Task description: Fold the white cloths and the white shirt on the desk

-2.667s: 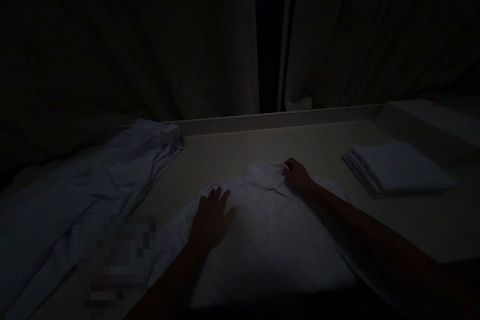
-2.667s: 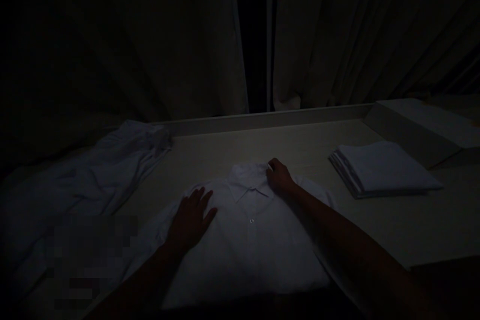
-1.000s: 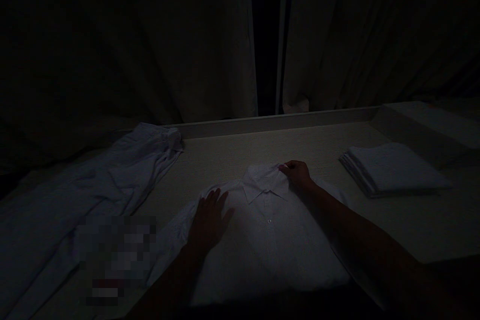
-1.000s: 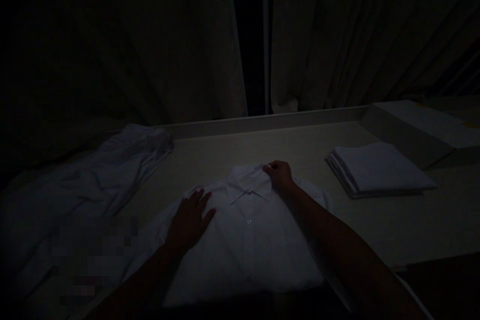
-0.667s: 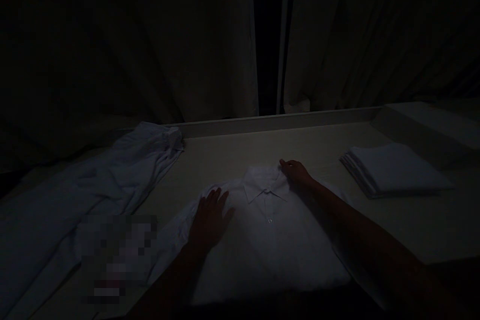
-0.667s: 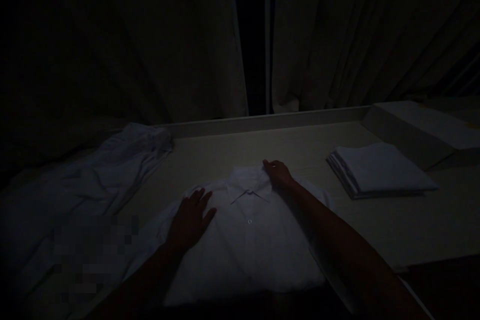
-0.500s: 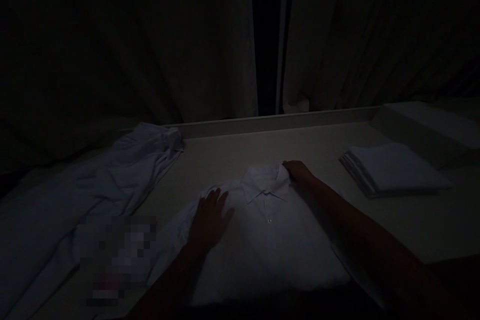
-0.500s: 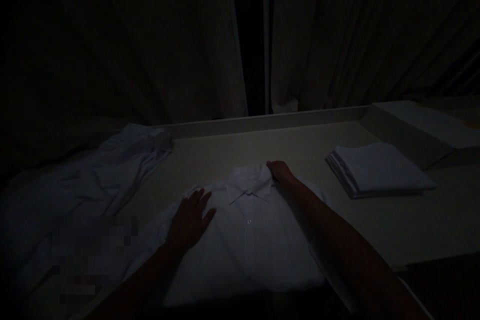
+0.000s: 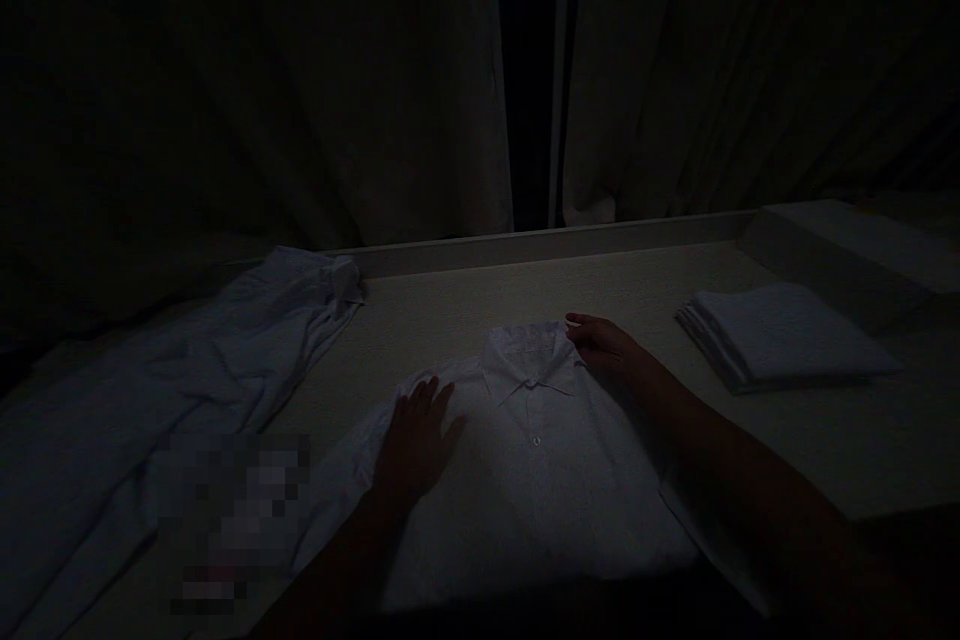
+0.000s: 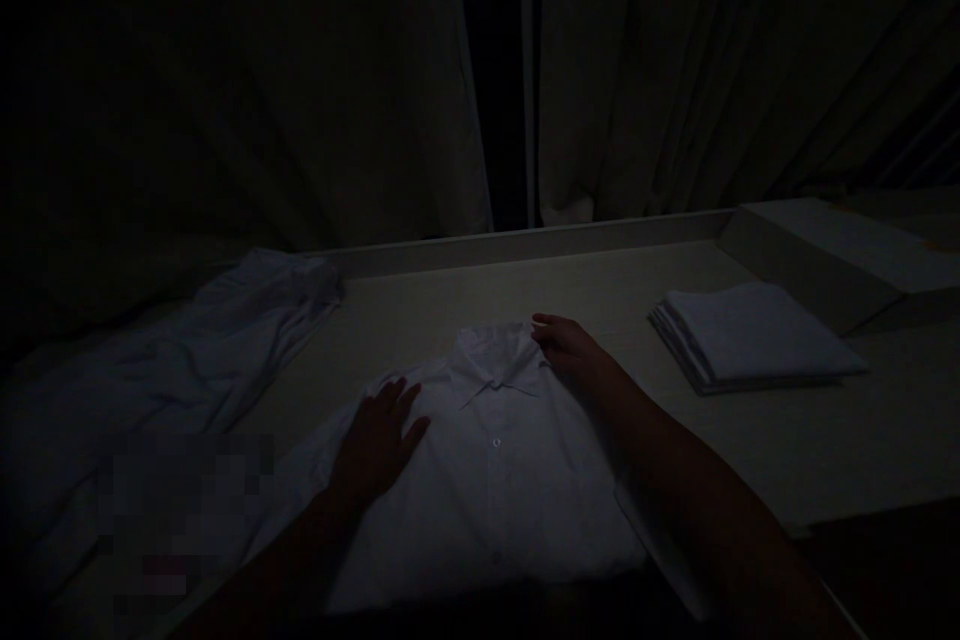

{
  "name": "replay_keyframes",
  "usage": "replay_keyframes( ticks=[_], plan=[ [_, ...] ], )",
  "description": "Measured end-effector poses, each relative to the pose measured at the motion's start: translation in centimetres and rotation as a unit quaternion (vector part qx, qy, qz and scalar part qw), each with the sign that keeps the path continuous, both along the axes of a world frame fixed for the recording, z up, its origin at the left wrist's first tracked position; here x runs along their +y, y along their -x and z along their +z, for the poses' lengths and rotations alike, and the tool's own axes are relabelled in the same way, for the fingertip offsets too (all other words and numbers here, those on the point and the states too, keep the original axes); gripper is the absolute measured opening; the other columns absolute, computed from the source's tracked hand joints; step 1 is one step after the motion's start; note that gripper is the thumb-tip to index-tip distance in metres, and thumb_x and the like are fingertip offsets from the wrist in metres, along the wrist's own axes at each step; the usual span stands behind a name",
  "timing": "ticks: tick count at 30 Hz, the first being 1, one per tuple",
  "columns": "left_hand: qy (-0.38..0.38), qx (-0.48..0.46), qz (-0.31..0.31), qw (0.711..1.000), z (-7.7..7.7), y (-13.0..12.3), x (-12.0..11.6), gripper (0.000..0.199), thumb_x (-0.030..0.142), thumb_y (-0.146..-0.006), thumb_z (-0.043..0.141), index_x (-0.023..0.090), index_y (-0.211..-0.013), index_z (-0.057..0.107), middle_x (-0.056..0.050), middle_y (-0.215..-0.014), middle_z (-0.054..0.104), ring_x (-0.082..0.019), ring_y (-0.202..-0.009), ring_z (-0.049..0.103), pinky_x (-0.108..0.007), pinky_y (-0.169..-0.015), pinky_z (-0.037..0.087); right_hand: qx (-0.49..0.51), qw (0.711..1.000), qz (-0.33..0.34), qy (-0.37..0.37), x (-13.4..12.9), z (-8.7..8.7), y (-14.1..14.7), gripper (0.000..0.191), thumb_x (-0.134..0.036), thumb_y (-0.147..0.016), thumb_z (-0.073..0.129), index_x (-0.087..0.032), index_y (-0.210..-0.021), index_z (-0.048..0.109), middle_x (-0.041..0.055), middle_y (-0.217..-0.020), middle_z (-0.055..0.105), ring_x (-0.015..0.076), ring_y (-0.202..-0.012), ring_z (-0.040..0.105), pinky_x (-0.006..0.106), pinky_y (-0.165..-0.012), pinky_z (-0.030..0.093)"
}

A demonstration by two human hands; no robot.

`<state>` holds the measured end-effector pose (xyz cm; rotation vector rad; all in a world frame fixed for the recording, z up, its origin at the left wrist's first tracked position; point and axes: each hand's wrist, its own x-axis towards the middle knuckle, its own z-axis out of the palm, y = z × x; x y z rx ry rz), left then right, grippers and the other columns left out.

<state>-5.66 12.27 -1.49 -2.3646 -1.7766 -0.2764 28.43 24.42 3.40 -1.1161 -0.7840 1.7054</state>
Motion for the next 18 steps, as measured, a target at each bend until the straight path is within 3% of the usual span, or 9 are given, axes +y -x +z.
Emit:
replay_keyframes(
  ticks=[6, 9, 12, 18],
  plan=[
    [-0.002, -0.006, 0.001, 1.000, 0.0, 0.0, -0.1, 0.057, 0.052, -0.094, 0.037, 0.022, -0.143, 0.042, -0.012, -0.152, 0.038, -0.028, -0.143, 0.030, -0.054, -0.116, 0.023, 0.020, 0.998, 0.056, 0.037, -0.5, 1.6, 0.3, 0.025, -0.008, -0.066, 0.060, -0.018, -0.089, 0.058, 0.0018, -0.074, 0.063, 0.0161, -0.070, 0.063, 0.027, -0.068, 0.053],
    [-0.003, -0.009, 0.000, 1.000, 0.0, 0.0, -0.1, 0.057, 0.052, -0.094, 0.037, 0.022, -0.143, 0.043, -0.011, -0.152, 0.038, -0.028, -0.143, 0.029, -0.054, -0.116, 0.024, 0.010, 0.992, 0.119, 0.034, -1.0, 2.3, 0.4, 0.009, -0.015, -0.070, 0.066, -0.015, -0.078, 0.062, 0.0024, -0.068, 0.063, 0.0151, -0.061, 0.060, 0.026, -0.061, 0.050],
    [-0.003, -0.007, 0.001, 1.000, 0.0, 0.0, -0.1, 0.057, 0.052, -0.094, 0.038, 0.022, -0.142, 0.043, -0.011, -0.151, 0.039, -0.029, -0.142, 0.030, -0.054, -0.116, 0.024, -0.020, 0.983, 0.182, 0.004, -1.3, 2.5, 0.3, 0.010, -0.017, -0.069, 0.071, -0.013, -0.076, 0.064, 0.0028, -0.068, 0.065, 0.0126, -0.056, 0.057, 0.024, -0.056, 0.046],
    [0.001, -0.006, 0.003, 1.000, 0.1, -0.1, 0.0, 0.056, 0.052, -0.094, 0.037, 0.023, -0.142, 0.043, -0.011, -0.151, 0.039, -0.029, -0.142, 0.032, -0.054, -0.115, 0.025, -0.043, 0.991, 0.129, -0.003, -1.2, 2.5, 0.1, 0.028, -0.011, -0.067, 0.075, -0.013, -0.094, 0.067, 0.0082, -0.083, 0.071, 0.0152, -0.066, 0.065, 0.024, -0.061, 0.051]
  ],
)
